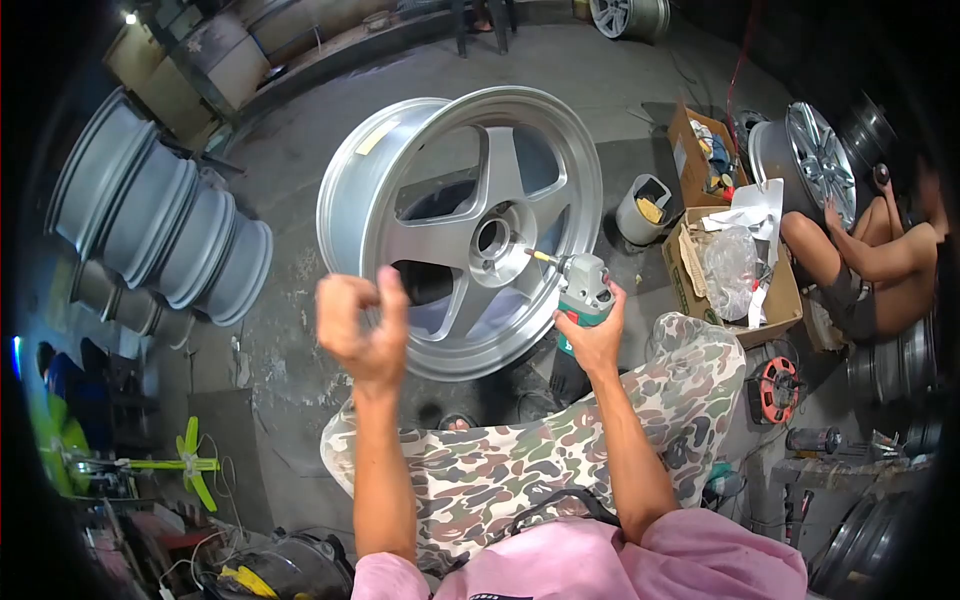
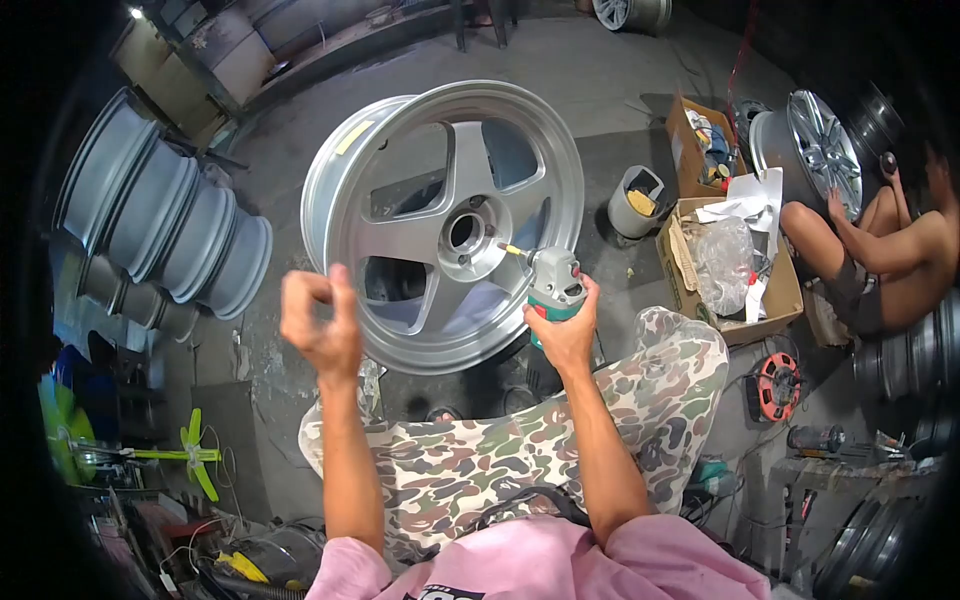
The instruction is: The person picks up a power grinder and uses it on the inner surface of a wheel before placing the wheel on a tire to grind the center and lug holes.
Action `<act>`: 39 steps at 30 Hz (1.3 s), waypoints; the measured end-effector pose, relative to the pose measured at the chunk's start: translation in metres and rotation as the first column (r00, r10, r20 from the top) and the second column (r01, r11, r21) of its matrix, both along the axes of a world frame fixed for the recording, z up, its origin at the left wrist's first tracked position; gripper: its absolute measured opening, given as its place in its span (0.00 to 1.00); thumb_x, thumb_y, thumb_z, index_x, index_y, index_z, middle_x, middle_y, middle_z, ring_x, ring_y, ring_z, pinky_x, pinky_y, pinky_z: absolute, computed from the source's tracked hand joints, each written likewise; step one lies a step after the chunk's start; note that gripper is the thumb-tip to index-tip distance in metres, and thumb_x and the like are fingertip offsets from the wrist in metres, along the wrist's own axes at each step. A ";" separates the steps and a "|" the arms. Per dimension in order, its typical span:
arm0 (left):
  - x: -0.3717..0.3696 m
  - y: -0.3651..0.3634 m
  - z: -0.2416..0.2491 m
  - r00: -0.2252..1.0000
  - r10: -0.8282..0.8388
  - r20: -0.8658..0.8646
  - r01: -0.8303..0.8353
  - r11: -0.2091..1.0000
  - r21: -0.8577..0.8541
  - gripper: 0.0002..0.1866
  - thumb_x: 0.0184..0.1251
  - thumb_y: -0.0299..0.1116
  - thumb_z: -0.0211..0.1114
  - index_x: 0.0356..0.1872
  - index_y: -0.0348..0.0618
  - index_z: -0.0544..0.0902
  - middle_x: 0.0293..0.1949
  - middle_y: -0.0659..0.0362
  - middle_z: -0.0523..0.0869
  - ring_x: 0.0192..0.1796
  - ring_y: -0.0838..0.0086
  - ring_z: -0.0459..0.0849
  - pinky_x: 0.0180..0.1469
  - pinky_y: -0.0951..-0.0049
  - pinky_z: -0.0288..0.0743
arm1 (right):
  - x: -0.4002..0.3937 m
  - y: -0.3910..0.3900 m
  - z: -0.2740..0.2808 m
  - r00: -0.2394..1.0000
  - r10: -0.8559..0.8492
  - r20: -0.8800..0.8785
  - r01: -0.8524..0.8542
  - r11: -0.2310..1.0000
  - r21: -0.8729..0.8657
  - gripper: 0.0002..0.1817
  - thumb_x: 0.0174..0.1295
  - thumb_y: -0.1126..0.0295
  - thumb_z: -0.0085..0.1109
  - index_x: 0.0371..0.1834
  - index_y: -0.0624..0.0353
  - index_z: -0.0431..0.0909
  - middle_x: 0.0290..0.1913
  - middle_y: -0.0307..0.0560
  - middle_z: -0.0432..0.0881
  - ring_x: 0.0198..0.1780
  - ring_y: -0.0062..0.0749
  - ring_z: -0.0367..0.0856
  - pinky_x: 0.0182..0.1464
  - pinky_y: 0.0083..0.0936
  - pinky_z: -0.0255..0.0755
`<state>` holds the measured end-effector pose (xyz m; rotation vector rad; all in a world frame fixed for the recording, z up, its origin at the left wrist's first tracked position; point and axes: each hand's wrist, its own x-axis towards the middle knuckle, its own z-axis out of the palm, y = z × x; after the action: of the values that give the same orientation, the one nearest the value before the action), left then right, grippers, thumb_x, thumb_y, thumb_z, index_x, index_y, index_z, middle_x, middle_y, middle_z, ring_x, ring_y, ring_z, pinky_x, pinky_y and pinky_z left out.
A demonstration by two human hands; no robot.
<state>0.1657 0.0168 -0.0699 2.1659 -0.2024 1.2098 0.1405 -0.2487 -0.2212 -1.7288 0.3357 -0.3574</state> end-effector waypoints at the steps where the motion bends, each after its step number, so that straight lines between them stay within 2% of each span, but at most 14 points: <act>1: -0.011 -0.011 -0.004 0.994 -0.105 -0.012 0.105 0.994 0.024 0.16 0.64 0.27 0.75 0.22 0.38 0.75 0.21 0.59 0.74 0.24 0.74 0.72 0.29 0.71 0.66 | -0.001 0.000 0.000 1.000 -0.014 0.009 0.014 1.000 -0.014 0.47 0.46 0.70 0.83 0.69 0.63 0.62 0.58 0.54 0.79 0.56 0.37 0.82 0.60 0.34 0.75; 3: -0.018 -0.033 -0.037 0.904 -0.211 -0.371 0.223 0.975 -0.011 0.12 0.64 0.28 0.74 0.27 0.38 0.77 0.26 0.56 0.78 0.28 0.67 0.78 0.34 0.67 0.72 | 0.001 -0.002 -0.001 1.000 -0.018 0.016 0.019 0.999 -0.050 0.47 0.46 0.69 0.83 0.69 0.63 0.62 0.58 0.54 0.79 0.55 0.37 0.82 0.60 0.34 0.76; 4: -0.018 -0.042 -0.053 0.883 -0.179 -0.434 0.187 0.982 -0.026 0.11 0.63 0.28 0.74 0.33 0.38 0.78 0.32 0.53 0.79 0.34 0.61 0.80 0.38 0.61 0.73 | 0.001 -0.002 0.000 0.998 -0.043 0.037 0.044 0.998 -0.039 0.48 0.46 0.69 0.84 0.69 0.63 0.62 0.57 0.55 0.79 0.55 0.37 0.82 0.59 0.34 0.76; 5: -0.019 -0.047 -0.068 0.855 -0.143 -0.498 0.144 0.989 -0.037 0.12 0.62 0.28 0.74 0.39 0.37 0.78 0.37 0.51 0.80 0.40 0.54 0.81 0.43 0.55 0.75 | 0.001 -0.002 0.000 0.997 -0.060 0.056 0.062 0.998 -0.024 0.48 0.46 0.69 0.84 0.69 0.63 0.62 0.57 0.55 0.79 0.55 0.37 0.82 0.59 0.34 0.76; 6: -0.020 -0.045 -0.078 0.812 -0.043 -0.582 0.078 0.996 0.035 0.21 0.62 0.31 0.74 0.50 0.36 0.75 0.46 0.45 0.81 0.50 0.48 0.82 0.52 0.50 0.77 | 0.001 -0.002 0.000 0.998 -0.035 0.055 0.037 0.999 -0.035 0.48 0.46 0.69 0.84 0.69 0.63 0.62 0.57 0.55 0.79 0.55 0.37 0.82 0.59 0.34 0.76; 9: -0.006 -0.040 -0.116 0.698 0.013 -0.716 -0.003 1.000 0.016 0.25 0.62 0.33 0.75 0.54 0.34 0.73 0.50 0.40 0.82 0.54 0.44 0.82 0.55 0.50 0.78 | 0.000 -0.005 -0.001 0.996 -0.046 0.082 0.039 0.996 0.085 0.47 0.48 0.73 0.83 0.70 0.65 0.61 0.56 0.54 0.79 0.56 0.34 0.81 0.60 0.31 0.76; 10: 0.000 -0.038 -0.123 0.568 -0.040 -0.822 0.033 0.999 -0.025 0.29 0.59 0.35 0.77 0.55 0.33 0.73 0.52 0.35 0.84 0.56 0.40 0.84 0.56 0.47 0.80 | 0.000 -0.008 -0.004 0.998 -0.057 0.029 0.054 0.994 0.093 0.48 0.47 0.71 0.84 0.70 0.65 0.61 0.56 0.54 0.78 0.56 0.35 0.81 0.59 0.32 0.76; 11: 0.007 -0.038 -0.130 0.570 -0.043 -0.820 0.031 0.999 -0.031 0.29 0.59 0.35 0.77 0.55 0.33 0.73 0.52 0.35 0.84 0.56 0.40 0.84 0.56 0.47 0.80 | -0.001 -0.011 -0.008 0.997 -0.069 -0.021 0.071 0.993 0.098 0.49 0.46 0.69 0.85 0.69 0.65 0.62 0.56 0.55 0.78 0.55 0.36 0.81 0.58 0.33 0.76; 13: 0.018 -0.039 -0.138 0.377 -0.058 -0.925 0.034 0.998 -0.049 0.30 0.57 0.35 0.79 0.55 0.33 0.73 0.49 0.34 0.87 0.54 0.38 0.86 0.55 0.44 0.81 | -0.002 -0.013 -0.011 0.997 -0.077 -0.015 0.078 0.995 0.057 0.48 0.46 0.70 0.85 0.69 0.65 0.62 0.57 0.54 0.78 0.54 0.35 0.80 0.58 0.32 0.75; 21: 0.030 -0.028 -0.148 0.439 -0.060 -0.897 0.164 0.986 0.014 0.32 0.50 0.38 0.82 0.53 0.34 0.77 0.46 0.35 0.89 0.53 0.40 0.87 0.57 0.47 0.82 | -0.003 -0.019 -0.007 0.995 -0.096 -0.016 0.097 0.989 0.110 0.48 0.46 0.69 0.85 0.68 0.66 0.62 0.55 0.54 0.78 0.54 0.34 0.80 0.58 0.32 0.75; 26: 0.033 -0.018 -0.119 0.382 -0.004 -0.924 0.267 0.958 0.107 0.34 0.46 0.38 0.83 0.53 0.35 0.78 0.48 0.36 0.88 0.55 0.41 0.87 0.59 0.48 0.81 | -0.003 -0.017 -0.001 0.996 -0.087 0.036 0.079 0.979 0.186 0.48 0.46 0.70 0.84 0.68 0.67 0.63 0.56 0.54 0.78 0.53 0.35 0.81 0.58 0.32 0.76; 31: 0.036 -0.007 -0.089 0.295 0.048 -0.954 0.391 0.905 0.167 0.37 0.42 0.38 0.84 0.55 0.37 0.78 0.51 0.38 0.87 0.58 0.41 0.85 0.62 0.48 0.78 | -0.004 -0.010 0.000 0.998 -0.046 0.043 0.040 0.991 0.130 0.48 0.46 0.71 0.83 0.69 0.66 0.62 0.56 0.55 0.78 0.54 0.35 0.81 0.59 0.33 0.76; 34: 0.040 -0.014 -0.093 0.352 0.198 -0.915 0.443 0.826 0.349 0.39 0.40 0.39 0.83 0.58 0.40 0.78 0.52 0.40 0.86 0.58 0.42 0.85 0.61 0.49 0.79 | -0.007 -0.009 0.002 0.998 -0.020 0.052 0.018 0.999 0.036 0.47 0.47 0.71 0.83 0.69 0.65 0.62 0.55 0.53 0.79 0.54 0.34 0.81 0.58 0.32 0.76; 39: 0.052 -0.007 -0.082 0.252 0.172 -0.952 0.444 0.854 0.272 0.37 0.44 0.39 0.81 0.58 0.38 0.77 0.52 0.39 0.85 0.59 0.42 0.84 0.62 0.49 0.78 | -0.021 -0.011 0.018 1.000 -0.004 0.007 0.004 0.993 -0.114 0.47 0.47 0.73 0.82 0.70 0.64 0.61 0.57 0.54 0.78 0.56 0.35 0.81 0.60 0.32 0.76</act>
<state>0.2174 0.0101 -0.1519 2.8384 -0.1631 -0.5918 0.1200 -0.2602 -0.2034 -1.8387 0.3195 -0.3914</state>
